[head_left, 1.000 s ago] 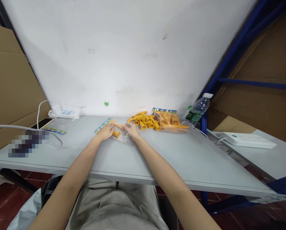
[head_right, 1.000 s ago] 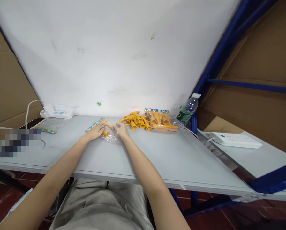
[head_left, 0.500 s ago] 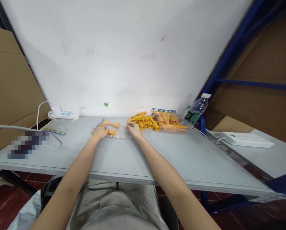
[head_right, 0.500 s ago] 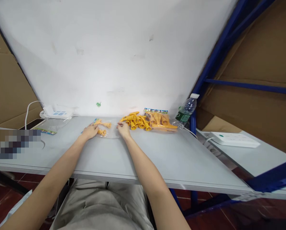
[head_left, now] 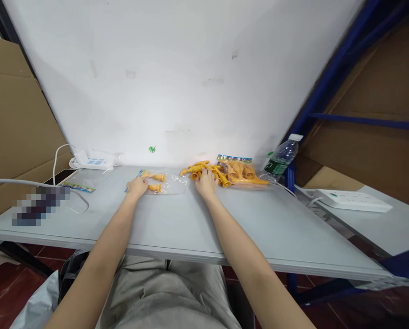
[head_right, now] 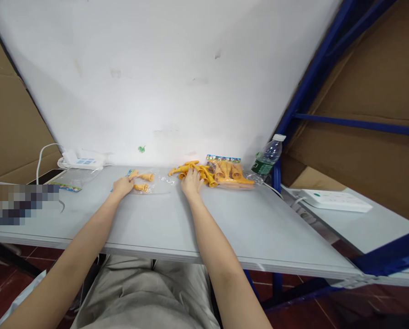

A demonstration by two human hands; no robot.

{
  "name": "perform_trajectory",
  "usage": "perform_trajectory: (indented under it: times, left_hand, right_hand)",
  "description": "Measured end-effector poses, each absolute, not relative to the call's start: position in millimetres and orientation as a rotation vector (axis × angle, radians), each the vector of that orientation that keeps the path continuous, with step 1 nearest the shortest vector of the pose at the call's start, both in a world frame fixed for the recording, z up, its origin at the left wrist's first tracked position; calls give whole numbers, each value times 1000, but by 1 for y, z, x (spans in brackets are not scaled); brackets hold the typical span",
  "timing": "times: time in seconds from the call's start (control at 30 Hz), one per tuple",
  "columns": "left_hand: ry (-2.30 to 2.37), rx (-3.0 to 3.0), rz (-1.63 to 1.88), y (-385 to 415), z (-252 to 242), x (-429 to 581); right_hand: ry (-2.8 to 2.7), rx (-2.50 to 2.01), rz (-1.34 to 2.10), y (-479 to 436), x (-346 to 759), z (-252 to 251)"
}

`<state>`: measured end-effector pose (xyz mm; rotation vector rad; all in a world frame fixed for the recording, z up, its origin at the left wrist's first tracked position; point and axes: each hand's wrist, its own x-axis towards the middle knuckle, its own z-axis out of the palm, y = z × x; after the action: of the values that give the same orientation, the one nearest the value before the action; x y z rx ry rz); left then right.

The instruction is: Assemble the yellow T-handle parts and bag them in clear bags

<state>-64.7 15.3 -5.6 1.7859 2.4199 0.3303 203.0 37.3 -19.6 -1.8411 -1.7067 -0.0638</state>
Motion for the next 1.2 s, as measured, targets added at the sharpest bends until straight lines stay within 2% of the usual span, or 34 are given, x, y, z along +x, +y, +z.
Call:
perform_trajectory:
  times: [0.17,0.53,0.9,1.03,1.2]
  left_hand:
    - [2478,1703,440,20,-10,-72]
    - [2450,1609,486,25,-14,-78]
    - [2462,1637,484,23,-12,-79]
    - [2451,1661,504,22,-12,-80]
    - [2456,1687,546,20,-13,-78]
  right_hand:
    - [-1821,-1689,-265,52,200,-17]
    - [-2380,-1649,-366,87,191,-5]
    - [-2189,-1659,-418,81,188,2]
    - [-1842,-1569,-217,74,188,24]
    - [-1368,-1219,460,57,181,25]
